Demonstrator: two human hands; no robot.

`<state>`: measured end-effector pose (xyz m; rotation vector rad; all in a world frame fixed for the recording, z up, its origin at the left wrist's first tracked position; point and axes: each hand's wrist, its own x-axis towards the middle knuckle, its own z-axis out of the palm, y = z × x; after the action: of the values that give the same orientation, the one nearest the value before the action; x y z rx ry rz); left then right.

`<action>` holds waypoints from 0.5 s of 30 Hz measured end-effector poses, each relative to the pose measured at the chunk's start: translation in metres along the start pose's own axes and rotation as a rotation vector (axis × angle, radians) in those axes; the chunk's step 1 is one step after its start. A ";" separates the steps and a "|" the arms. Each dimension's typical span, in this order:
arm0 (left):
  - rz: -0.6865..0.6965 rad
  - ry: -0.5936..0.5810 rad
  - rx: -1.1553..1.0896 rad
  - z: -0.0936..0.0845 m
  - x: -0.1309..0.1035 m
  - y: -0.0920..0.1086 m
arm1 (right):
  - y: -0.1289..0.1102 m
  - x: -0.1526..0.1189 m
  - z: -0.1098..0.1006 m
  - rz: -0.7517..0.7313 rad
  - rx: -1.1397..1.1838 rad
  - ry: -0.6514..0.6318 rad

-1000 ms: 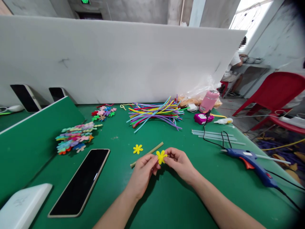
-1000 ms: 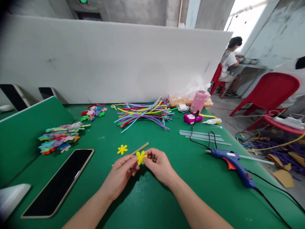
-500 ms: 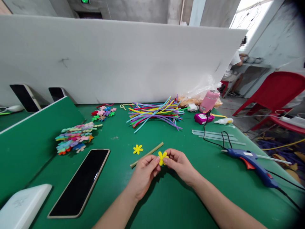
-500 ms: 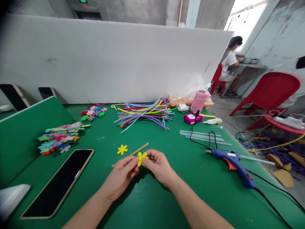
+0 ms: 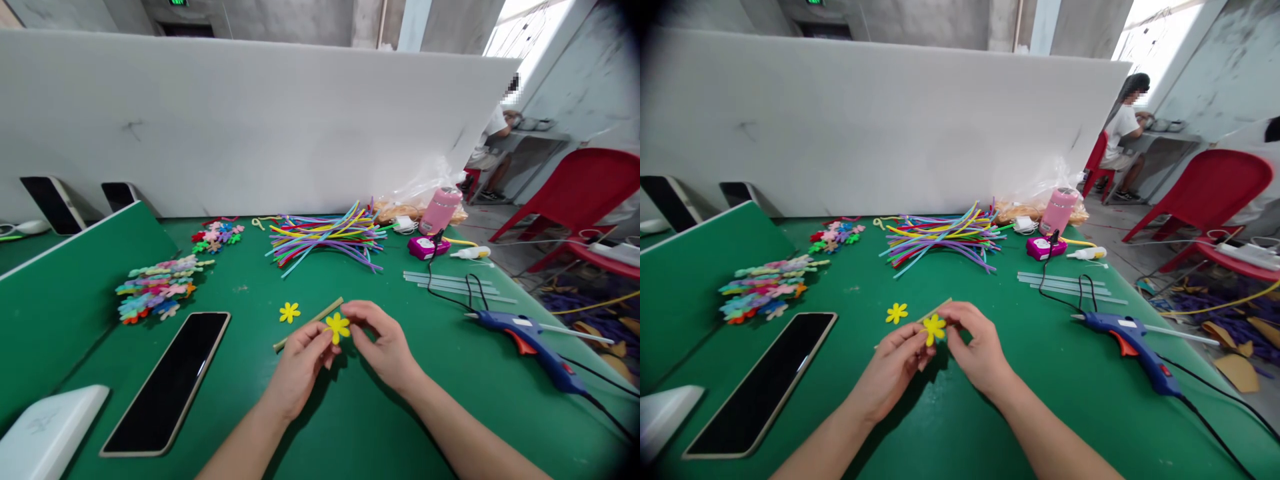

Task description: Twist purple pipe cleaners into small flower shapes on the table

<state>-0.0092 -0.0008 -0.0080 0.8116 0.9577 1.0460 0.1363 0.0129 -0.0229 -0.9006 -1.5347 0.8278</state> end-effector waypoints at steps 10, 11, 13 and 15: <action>0.122 0.029 0.357 -0.001 0.001 -0.001 | 0.001 0.000 0.002 0.397 0.191 -0.123; 0.113 0.020 0.335 -0.002 0.001 -0.002 | 0.001 0.000 0.002 0.400 0.204 -0.120; 0.097 0.005 0.296 -0.003 0.001 -0.003 | 0.000 0.001 0.002 0.406 0.222 -0.116; 0.084 0.005 0.286 -0.003 0.001 -0.004 | -0.001 0.001 0.002 0.411 0.234 -0.126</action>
<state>-0.0100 -0.0006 -0.0133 1.0935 1.1003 0.9954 0.1340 0.0138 -0.0220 -1.0193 -1.3395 1.3524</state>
